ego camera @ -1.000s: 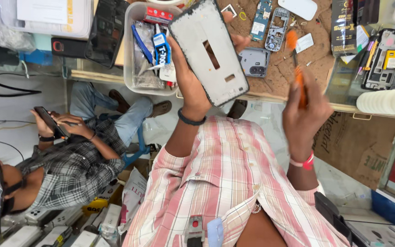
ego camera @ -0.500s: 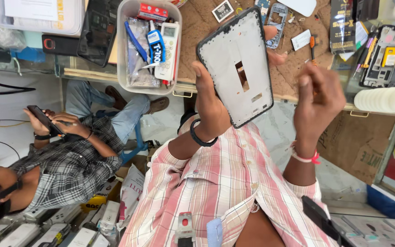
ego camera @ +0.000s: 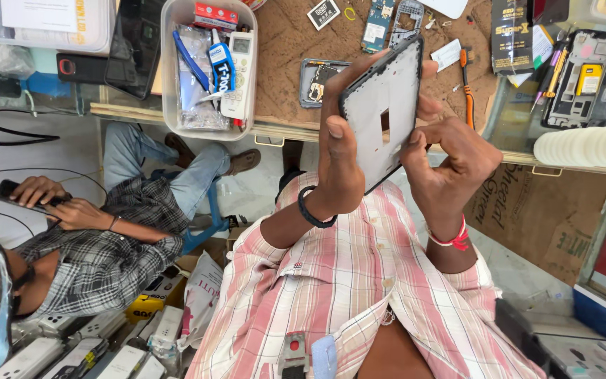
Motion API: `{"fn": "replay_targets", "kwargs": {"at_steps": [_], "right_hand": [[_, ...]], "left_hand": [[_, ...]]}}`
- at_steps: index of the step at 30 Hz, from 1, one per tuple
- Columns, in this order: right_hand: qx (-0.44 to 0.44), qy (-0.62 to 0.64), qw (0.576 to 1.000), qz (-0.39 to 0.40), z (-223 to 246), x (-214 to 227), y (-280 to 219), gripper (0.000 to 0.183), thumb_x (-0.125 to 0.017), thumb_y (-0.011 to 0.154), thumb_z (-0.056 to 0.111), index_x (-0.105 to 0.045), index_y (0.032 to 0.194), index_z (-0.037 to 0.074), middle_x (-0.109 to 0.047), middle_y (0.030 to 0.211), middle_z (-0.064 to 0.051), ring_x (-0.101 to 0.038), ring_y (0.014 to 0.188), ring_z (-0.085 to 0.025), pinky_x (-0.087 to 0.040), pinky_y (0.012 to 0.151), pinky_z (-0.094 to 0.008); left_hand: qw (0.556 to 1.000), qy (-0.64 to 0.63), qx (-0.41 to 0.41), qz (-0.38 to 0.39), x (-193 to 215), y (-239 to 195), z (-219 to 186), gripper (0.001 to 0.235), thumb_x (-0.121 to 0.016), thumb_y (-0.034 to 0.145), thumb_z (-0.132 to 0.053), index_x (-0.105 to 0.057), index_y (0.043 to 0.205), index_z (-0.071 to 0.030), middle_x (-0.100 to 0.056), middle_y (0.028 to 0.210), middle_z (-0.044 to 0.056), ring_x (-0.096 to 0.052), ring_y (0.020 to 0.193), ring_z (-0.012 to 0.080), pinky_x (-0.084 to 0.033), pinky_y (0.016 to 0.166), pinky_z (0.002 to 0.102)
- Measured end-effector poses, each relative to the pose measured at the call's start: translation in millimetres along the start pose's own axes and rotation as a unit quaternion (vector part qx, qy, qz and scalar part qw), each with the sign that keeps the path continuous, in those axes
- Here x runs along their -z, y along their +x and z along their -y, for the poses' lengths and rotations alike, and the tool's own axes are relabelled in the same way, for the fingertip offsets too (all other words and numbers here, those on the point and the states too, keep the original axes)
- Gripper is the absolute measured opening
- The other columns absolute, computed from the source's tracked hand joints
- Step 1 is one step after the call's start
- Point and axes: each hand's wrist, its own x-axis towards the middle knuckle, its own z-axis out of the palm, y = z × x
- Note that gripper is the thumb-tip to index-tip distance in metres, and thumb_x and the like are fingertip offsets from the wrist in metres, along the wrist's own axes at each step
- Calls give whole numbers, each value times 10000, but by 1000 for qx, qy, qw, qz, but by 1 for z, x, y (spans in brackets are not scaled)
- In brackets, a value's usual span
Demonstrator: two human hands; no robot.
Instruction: The person compares a cracked smartphone screen with a packaged screen protector, then uses a small brush to clean the back of a disassembled phone casing. The person handles the phone parts and cleaning tools on a cluttered workbench.
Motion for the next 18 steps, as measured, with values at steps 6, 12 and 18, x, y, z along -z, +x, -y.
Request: {"fn": "replay_targets", "kwargs": {"at_steps": [6,12,18], "right_hand": [[-17,43,998,50,-3,13,2,74,-712,860,-66,-644,889,-71,-652,798,-103,-627,705,-166,-485,677,-270],[-34,0,999,17,-7,16,-3,79,-732,842,-91,-662,855,-58,-638,755,-93,-582,622,-144,-420,600,-259],[-40,22,997,56,-11,19,-6,83,-724,869,-85,-655,900,-51,-673,790,-88,-638,688,-149,-487,658,-256]], "left_hand": [[1000,8,-2,-7,-5,2,2,677,-390,1065,-659,-292,1543,-189,-502,1486,302,-681,1080,300,-611,853,395],[1000,4,-6,-1,-6,0,10,656,-367,1111,-664,-337,1548,-176,-533,1399,266,-673,1038,270,-592,858,383],[999,54,-2,2,-6,-2,11,643,-361,1113,-645,-298,1537,-166,-539,1433,284,-681,1033,274,-603,888,395]]}}
